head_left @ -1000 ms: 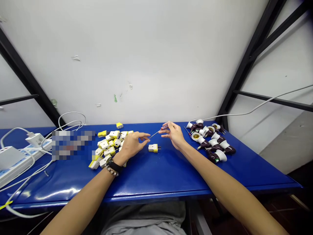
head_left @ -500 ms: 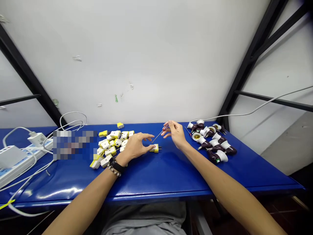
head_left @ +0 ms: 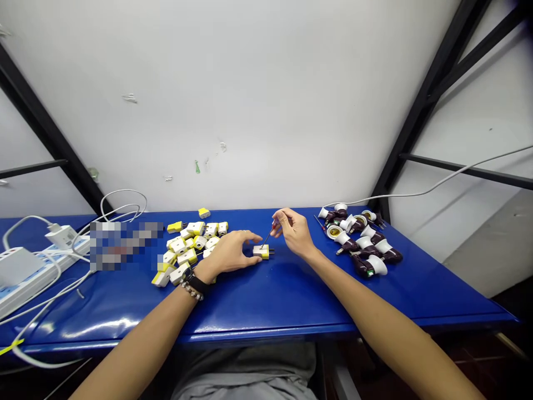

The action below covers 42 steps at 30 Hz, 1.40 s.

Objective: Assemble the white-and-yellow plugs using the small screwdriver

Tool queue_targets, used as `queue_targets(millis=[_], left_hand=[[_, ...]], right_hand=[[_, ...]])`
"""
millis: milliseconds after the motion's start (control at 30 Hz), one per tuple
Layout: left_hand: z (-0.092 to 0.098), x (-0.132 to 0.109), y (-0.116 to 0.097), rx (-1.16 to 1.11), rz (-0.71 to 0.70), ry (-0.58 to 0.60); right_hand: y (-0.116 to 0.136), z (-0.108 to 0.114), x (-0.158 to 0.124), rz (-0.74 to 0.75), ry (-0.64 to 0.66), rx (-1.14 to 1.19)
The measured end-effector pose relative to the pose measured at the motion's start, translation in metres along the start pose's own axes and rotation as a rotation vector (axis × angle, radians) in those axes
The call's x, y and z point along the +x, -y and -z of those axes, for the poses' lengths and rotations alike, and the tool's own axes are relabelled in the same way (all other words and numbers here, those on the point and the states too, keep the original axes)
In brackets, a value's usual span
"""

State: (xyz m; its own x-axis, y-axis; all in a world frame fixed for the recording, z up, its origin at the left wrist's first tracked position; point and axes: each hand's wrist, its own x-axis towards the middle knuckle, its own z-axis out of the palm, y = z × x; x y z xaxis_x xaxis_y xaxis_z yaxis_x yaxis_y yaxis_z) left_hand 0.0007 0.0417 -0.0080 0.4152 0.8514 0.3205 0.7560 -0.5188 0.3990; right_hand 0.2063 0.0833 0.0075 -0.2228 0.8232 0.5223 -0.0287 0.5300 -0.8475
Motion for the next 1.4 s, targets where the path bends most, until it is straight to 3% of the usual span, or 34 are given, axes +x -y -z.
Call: queue_targets(millis=[533,733,1000,1267,1400], left_hand=[[-0.005,0.003,0.003,-0.102,0.041,0.077],[-0.007,0.002,-0.003,-0.196,0.019,0.135],[-0.008,0.004,-0.014,-0.270,-0.029,-0.069],[-0.010,0.005,-0.012,-0.260,-0.039,-0.035],[-0.008,0.004,-0.017,-0.244,-0.047,-0.023]], right_hand=[[0.004,-0.008,-0.004,0.050,0.096,-0.132],[0.012,-0.012,-0.005,-0.002,0.121,-0.066],[0.013,-0.017,-0.008,-0.014,0.067,-0.056],[0.020,-0.018,-0.010,-0.022,0.136,0.046],[0.022,-0.019,-0.009,0.001,0.077,-0.006]])
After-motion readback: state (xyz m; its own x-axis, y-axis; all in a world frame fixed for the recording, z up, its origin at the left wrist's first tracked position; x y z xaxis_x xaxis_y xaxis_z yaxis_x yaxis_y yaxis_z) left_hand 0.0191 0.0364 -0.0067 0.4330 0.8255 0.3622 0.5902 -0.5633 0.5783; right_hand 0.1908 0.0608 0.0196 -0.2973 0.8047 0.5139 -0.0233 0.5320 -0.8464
